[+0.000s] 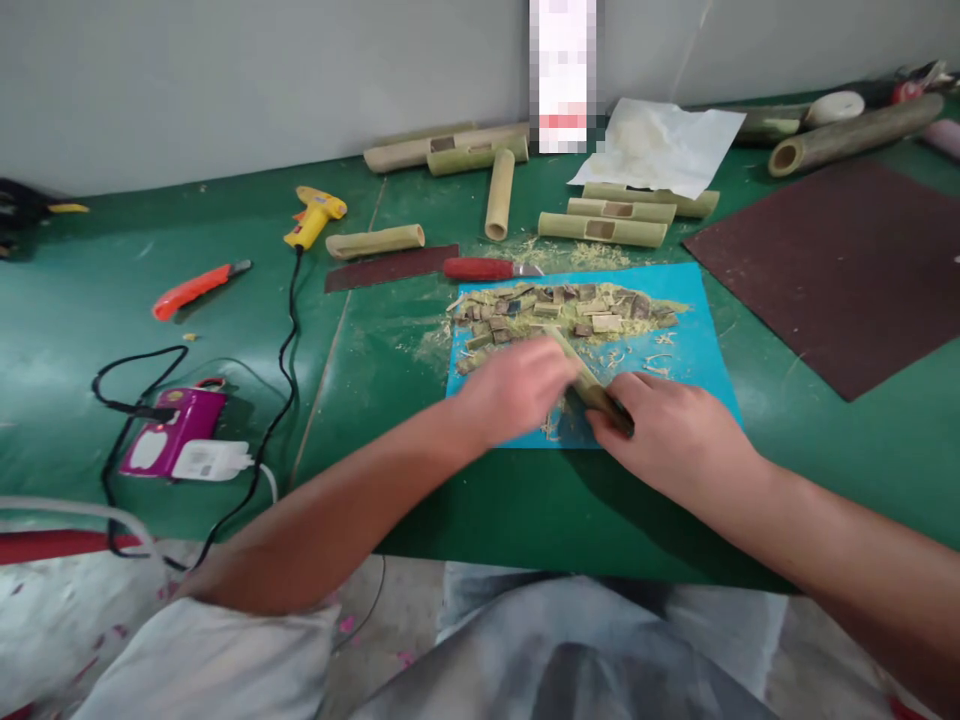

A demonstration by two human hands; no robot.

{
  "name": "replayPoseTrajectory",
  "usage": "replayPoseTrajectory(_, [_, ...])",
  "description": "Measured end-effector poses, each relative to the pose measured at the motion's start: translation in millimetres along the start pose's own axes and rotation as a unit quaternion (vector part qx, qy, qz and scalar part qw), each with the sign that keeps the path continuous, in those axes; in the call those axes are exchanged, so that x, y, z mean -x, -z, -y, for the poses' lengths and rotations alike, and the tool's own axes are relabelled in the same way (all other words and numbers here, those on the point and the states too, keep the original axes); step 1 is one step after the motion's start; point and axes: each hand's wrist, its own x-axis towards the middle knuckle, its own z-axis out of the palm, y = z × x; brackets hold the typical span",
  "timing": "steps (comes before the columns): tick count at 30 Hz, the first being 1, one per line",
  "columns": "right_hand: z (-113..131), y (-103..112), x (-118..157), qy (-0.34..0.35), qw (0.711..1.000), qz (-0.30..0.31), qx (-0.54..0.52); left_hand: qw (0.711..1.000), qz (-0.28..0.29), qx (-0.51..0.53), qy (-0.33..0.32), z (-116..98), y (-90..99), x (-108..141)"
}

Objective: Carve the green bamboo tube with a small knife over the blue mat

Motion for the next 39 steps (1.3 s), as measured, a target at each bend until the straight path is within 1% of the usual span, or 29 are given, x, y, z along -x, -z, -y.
replayPoseTrajectory(2, [0.0,-0.1,0.1,-0.007,1.000,-0.002,0.004,0.998,-0.053,-0.014,0.025,1.1,0.4,-0.1])
replayPoseTrajectory(3, [0.1,-0.2,0.0,-0.005,1.000,-0.001,0.005,0.999,-0.041,-0.011,0.019,0.9,0.1,0.2])
replayPoseTrajectory(4, [0.2,-0.2,-0.2,-0.001,1.000,0.001,0.005,1.000,-0.007,-0.002,0.002,0.1,-0.4,0.7])
replayPoseTrajectory(6, [0.8,0.2,-0.6,0.005,1.000,0.003,0.008,0.999,0.041,0.007,-0.021,-1.3,-1.4,1.6])
replayPoseTrajectory(7, [1.3,0.7,-0.8,0.004,1.000,0.004,0.011,0.999,0.032,0.001,-0.023,-1.6,-1.6,1.8])
replayPoseTrajectory(8, [1.7,1.3,-1.0,0.000,1.000,0.005,0.015,1.000,0.003,-0.011,-0.011,-1.4,-1.4,1.9])
replayPoseTrajectory(10, [2.7,2.5,-1.3,-0.004,1.000,0.010,0.020,0.999,-0.029,-0.027,0.005,-0.8,-0.5,1.7])
replayPoseTrajectory(13, [3.1,3.8,-1.7,0.003,1.000,0.018,0.014,1.000,0.020,-0.012,-0.014,-0.5,1.1,1.9])
replayPoseTrajectory(14, [2.9,3.8,-1.7,0.002,1.000,0.018,0.013,1.000,0.023,-0.009,-0.017,-0.3,1.5,2.0])
replayPoseTrajectory(17, [2.0,3.5,-1.6,-0.006,1.000,0.018,0.013,1.000,-0.020,-0.022,0.004,0.5,1.9,2.0])
replayPoseTrajectory(18, [1.8,3.4,-1.5,-0.006,1.000,0.019,0.011,1.000,-0.020,-0.022,0.007,0.5,1.6,2.0])
replayPoseTrajectory(21, [1.9,3.8,-1.2,-0.001,1.000,0.028,0.007,1.000,0.021,-0.001,-0.016,0.9,0.9,1.8])
replayPoseTrajectory(22, [2.1,4.0,-1.2,-0.003,0.999,0.031,0.007,1.000,0.018,0.000,-0.017,1.4,0.9,1.7])
replayPoseTrajectory(25, [2.6,4.3,-1.2,-0.014,0.999,0.035,0.011,0.999,-0.029,-0.022,0.008,2.9,1.3,1.7])
replayPoseTrajectory(26, [2.6,4.2,-1.1,-0.014,0.999,0.034,0.011,0.999,-0.025,-0.024,0.008,2.7,1.3,1.9])
replayPoseTrajectory(28, [2.7,3.6,-0.9,-0.009,0.999,0.034,0.008,1.000,0.013,-0.017,-0.011,1.9,1.2,2.1])
replayPoseTrajectory(29, [2.7,3.2,-0.8,-0.008,0.999,0.033,0.007,0.999,0.023,-0.017,-0.020,1.8,1.3,1.9])
replayPoseTrajectory(30, [2.7,2.9,-0.8,-0.008,0.999,0.032,0.006,0.999,0.023,-0.018,-0.021,2.3,1.6,1.5])
replayPoseTrajectory(32, [3.0,2.4,-0.9,-0.010,1.000,0.026,0.008,0.999,-0.024,-0.038,0.002,4.7,2.6,0.4])
replayPoseTrajectory(33, [3.1,2.3,-0.9,-0.009,1.000,0.023,0.008,0.998,-0.038,-0.044,0.008,6.1,3.2,0.0])
replayPoseTrajectory(34, [3.3,2.2,-1.0,-0.007,1.000,0.021,0.008,0.998,-0.039,-0.044,0.010,7.4,3.7,-0.3])
replayPoseTrajectory(37, [3.7,2.2,-1.1,-0.001,1.000,0.020,0.009,1.000,-0.005,-0.030,-0.002,10.4,4.7,-0.4])
replayPoseTrajectory(39, [3.8,2.6,-1.3,-0.008,1.000,0.019,0.014,0.999,-0.027,-0.038,0.022,12.1,5.2,-0.4])
